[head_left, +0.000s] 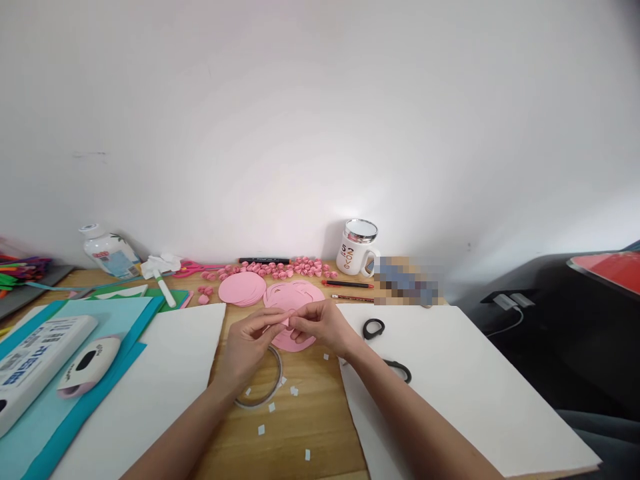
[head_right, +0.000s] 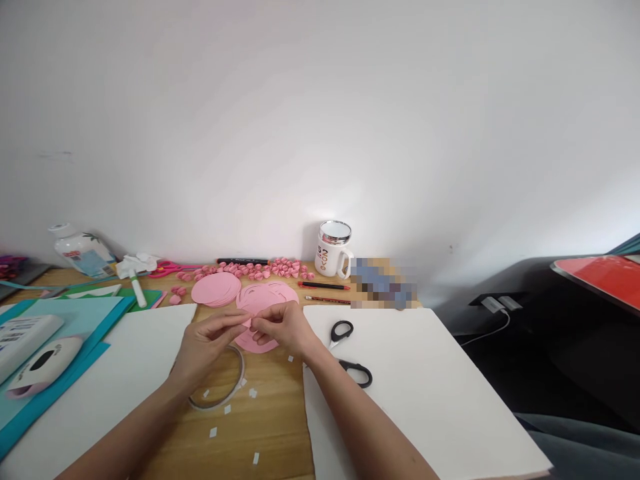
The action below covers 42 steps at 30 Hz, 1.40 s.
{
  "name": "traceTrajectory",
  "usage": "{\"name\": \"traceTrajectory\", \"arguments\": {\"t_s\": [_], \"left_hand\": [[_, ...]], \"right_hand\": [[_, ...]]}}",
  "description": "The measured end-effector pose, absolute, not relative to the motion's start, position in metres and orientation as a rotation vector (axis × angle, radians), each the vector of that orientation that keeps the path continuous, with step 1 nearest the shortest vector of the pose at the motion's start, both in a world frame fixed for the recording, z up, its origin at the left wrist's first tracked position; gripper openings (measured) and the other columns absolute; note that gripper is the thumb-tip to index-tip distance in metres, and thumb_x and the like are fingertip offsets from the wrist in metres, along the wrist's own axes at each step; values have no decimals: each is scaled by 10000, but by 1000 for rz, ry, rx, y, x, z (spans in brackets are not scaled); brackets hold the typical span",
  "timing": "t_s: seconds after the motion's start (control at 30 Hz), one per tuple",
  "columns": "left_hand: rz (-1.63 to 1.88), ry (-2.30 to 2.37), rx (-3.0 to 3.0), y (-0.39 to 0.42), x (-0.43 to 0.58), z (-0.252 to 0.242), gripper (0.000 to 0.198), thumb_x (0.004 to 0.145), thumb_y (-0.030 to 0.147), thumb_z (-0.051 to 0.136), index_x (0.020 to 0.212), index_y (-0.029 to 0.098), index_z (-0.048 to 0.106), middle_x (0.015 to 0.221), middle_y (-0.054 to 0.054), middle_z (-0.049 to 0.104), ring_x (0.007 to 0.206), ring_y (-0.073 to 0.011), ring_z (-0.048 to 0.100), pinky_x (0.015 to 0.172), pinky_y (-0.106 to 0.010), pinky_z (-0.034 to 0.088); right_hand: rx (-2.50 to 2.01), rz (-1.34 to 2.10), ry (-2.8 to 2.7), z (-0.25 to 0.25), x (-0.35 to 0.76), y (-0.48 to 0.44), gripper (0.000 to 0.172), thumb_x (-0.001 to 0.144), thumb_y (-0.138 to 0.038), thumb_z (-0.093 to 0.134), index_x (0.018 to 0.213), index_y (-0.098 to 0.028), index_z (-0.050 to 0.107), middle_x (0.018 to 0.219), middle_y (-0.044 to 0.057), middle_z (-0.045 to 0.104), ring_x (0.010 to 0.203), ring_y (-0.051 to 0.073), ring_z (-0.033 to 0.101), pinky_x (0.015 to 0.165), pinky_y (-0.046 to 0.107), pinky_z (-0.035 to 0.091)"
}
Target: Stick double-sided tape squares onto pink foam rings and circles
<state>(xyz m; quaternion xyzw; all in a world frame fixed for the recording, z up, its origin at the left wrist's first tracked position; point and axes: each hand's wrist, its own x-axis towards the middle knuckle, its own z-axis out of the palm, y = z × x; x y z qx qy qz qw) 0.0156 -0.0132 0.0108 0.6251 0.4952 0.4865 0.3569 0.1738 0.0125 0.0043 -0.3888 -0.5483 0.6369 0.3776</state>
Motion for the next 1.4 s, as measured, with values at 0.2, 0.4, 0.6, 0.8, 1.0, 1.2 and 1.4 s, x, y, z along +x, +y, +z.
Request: {"name": "traceTrajectory", "arguments": {"t_s": [0.2,0.4,0.6,0.8,1.0,1.2,1.4], "left_hand": [[1229,1303,1540,-12,15,11,124,647,220,644,744,233,720,837,-32,702,822,-198,622,750,-278,491],[1245,1310,1416,-10,15,11,120,593,235,685,705,231,726,812,-34,707,823,-229,619,762,-305,485],[1242,1313,1357,-8,14,9,131,569,250,706,695,225,726,788,-35,712,810,-231,623,755,-305,490],[1235,1309,1325,-8,14,10,146,571,257,710,709,212,724,817,-43,711,811,-225,626,749,-297,492],[1230,1295,1257,-8,15,9,154,553,235,724,705,209,722,824,-46,710,849,-229,616,797,-316,472],[1360,1122,836,0,8,6,258,498,179,758,748,146,706,767,-63,709,751,-177,630,782,-306,479],[1357,995,619,3,4,10,205,516,82,738,715,115,702,811,-66,698,752,-137,625,739,-220,494]], "right_hand": [[-988,1540,-1480,1,171,13,321,627,-424,638,686,-108,644,535,17,602,492,98,567,541,251,505],[-960,1540,-1500,-2,173,14,302,653,-414,622,684,-114,631,566,22,608,522,106,583,556,254,507],[-943,1560,-1507,-3,174,16,291,657,-407,624,681,-117,625,573,19,606,537,108,585,567,261,509],[-989,1501,-1514,-2,172,14,242,656,-365,621,682,-124,618,573,18,605,518,112,580,544,264,503],[-1101,1366,-1502,-3,168,13,131,659,-267,589,635,-138,584,532,13,585,482,109,567,469,215,473],[-1026,1397,-1514,2,174,13,127,656,-262,595,642,-139,566,592,18,595,528,108,563,524,232,483],[-754,1600,-1873,7,173,1,138,688,-275,597,751,-157,566,650,12,627,578,109,568,533,209,440]]}}
